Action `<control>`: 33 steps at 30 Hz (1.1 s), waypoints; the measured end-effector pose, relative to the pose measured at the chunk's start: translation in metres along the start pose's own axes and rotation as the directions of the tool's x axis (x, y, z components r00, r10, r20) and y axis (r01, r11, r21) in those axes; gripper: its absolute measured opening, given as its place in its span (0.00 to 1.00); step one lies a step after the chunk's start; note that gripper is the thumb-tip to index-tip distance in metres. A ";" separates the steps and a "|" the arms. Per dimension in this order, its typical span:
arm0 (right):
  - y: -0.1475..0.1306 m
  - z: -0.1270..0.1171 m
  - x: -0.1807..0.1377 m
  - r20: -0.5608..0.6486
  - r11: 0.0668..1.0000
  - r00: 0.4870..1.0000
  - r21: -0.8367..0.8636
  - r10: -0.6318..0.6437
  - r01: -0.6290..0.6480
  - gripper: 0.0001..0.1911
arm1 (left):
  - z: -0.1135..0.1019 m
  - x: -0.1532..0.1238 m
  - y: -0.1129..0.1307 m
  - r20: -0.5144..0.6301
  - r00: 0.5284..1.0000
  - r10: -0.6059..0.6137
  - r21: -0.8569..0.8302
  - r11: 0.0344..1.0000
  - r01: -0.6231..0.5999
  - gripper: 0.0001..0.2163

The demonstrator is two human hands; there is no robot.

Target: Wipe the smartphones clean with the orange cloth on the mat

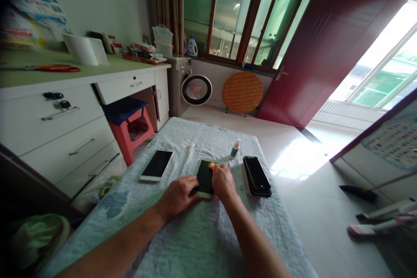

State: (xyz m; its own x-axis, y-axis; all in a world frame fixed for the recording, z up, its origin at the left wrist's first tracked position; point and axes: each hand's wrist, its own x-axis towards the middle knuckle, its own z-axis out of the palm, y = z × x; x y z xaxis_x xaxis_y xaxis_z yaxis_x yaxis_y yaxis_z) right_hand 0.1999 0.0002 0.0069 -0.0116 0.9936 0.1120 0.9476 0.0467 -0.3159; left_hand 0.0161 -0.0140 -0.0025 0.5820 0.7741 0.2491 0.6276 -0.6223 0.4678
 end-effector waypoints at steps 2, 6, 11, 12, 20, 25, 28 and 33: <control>-0.005 -0.004 -0.009 0.025 1.000 1.000 -0.015 -0.007 0.007 0.16 | -0.001 0.000 0.001 -0.006 1.000 0.005 0.006 1.000 -0.005 0.12; -0.013 -0.010 -0.027 0.111 0.998 0.994 -0.064 -0.007 0.014 0.16 | 0.000 -0.001 0.001 -0.013 1.000 0.012 -0.002 1.000 -0.012 0.11; -0.016 -0.014 -0.042 0.156 0.997 0.988 -0.072 -0.007 0.018 0.13 | 0.004 -0.001 -0.002 -0.026 1.000 0.011 -0.010 1.000 -0.012 0.10; -0.015 -0.015 -0.044 0.153 0.998 0.988 -0.061 -0.011 0.021 0.12 | 0.005 -0.001 -0.002 -0.028 1.000 0.013 -0.009 1.000 -0.013 0.09; -0.003 -0.019 -0.044 0.136 0.961 0.990 0.271 0.022 -0.058 0.02 | 0.000 -0.003 0.004 -0.032 0.999 0.010 0.008 1.000 -0.010 0.11; -0.002 -0.005 -0.038 0.261 0.815 0.955 0.516 0.142 -0.262 0.05 | 0.004 -0.002 0.002 -0.053 0.999 -0.011 0.039 0.999 0.013 0.20; 0.000 0.000 -0.036 0.324 0.716 0.936 0.619 0.141 -0.322 0.06 | 0.008 -0.002 0.001 -0.057 0.998 0.000 0.064 0.998 0.004 0.22; 0.002 -0.003 -0.035 0.361 0.588 0.930 0.737 0.075 -0.333 0.07 | 0.007 -0.002 0.003 -0.033 0.999 0.027 0.133 0.991 -0.022 0.22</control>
State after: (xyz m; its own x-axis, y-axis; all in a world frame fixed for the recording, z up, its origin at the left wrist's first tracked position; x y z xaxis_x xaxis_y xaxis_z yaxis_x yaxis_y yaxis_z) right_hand 0.2030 -0.0351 0.0052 -0.0546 0.9642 -0.2594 0.3264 -0.2282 -0.9173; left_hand 0.0205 -0.0180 -0.0075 0.5811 0.7605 0.2898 0.6775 -0.6493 0.3454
